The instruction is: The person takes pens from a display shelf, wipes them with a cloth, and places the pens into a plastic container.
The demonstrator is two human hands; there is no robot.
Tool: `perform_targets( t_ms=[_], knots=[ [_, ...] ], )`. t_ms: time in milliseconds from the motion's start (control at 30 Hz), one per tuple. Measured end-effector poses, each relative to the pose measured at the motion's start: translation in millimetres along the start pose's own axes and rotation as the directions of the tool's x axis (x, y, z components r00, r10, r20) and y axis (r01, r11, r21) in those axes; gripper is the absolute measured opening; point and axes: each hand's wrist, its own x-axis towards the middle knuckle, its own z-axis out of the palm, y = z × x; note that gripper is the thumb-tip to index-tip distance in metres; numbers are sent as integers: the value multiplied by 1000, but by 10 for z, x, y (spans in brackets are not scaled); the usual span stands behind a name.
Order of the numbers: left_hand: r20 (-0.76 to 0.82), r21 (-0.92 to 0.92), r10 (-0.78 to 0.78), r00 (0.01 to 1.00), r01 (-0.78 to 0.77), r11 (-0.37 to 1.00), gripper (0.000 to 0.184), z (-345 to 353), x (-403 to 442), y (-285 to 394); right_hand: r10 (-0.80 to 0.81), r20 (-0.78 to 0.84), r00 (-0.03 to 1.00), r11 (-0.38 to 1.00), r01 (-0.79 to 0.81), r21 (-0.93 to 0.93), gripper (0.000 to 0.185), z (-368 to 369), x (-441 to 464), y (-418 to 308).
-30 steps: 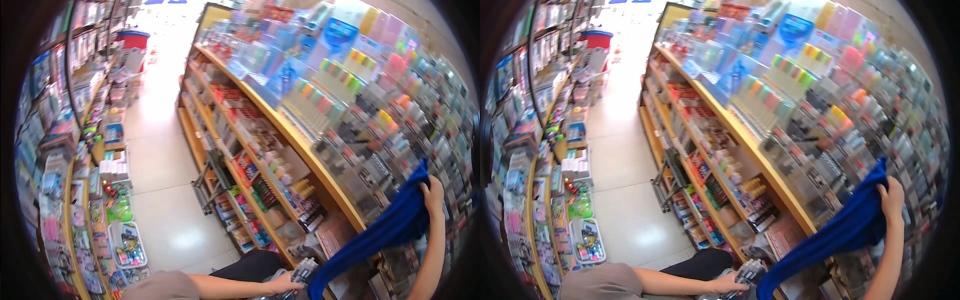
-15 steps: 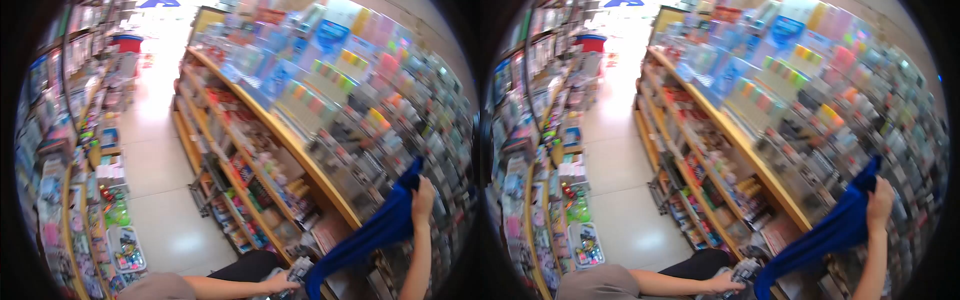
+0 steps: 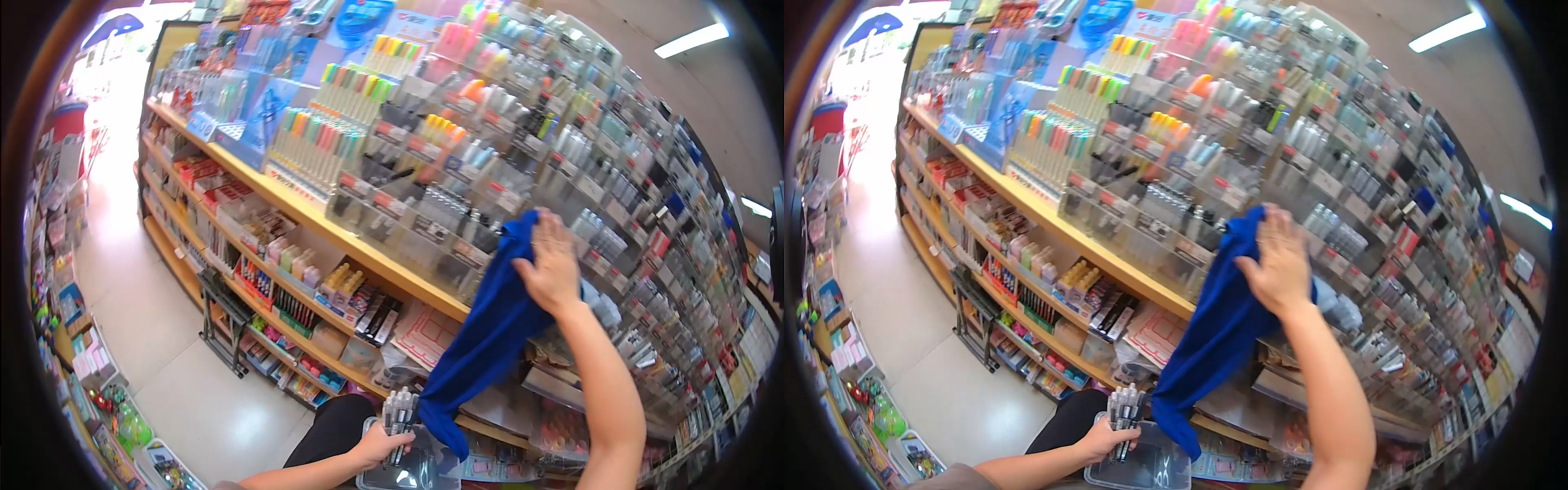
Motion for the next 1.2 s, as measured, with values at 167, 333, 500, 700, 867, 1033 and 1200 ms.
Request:
perform_targets(
  t_ms=[167,333,500,700,867,1033,1200],
  knots=[
    [-28,3,13,1000,-13,1000,10,62,-75,65,-45,-104,994,999,46,4,71,62,91,-108],
    [-44,-22,6,999,-7,1000,16,86,-106,89,132,-93,987,989,-137,-49,75,24,-262,186],
    [-30,10,3,1000,-3,1000,17,115,-86,105,327,-132,936,936,-339,-89,75,-104,-609,430],
    [-26,9,11,1000,-11,1000,21,60,-23,26,233,-370,899,970,-241,25,19,-174,-727,462],
    [-49,30,23,999,-21,999,13,100,-17,59,303,-561,771,941,-150,302,16,-442,-646,302],
    [-76,53,-12,997,17,998,11,148,31,85,838,-201,508,275,-74,959,16,-890,-736,259],
    [-113,85,-25,993,34,996,9,183,52,96,890,-31,456,-89,241,966,26,-1640,-802,373]
  ],
)
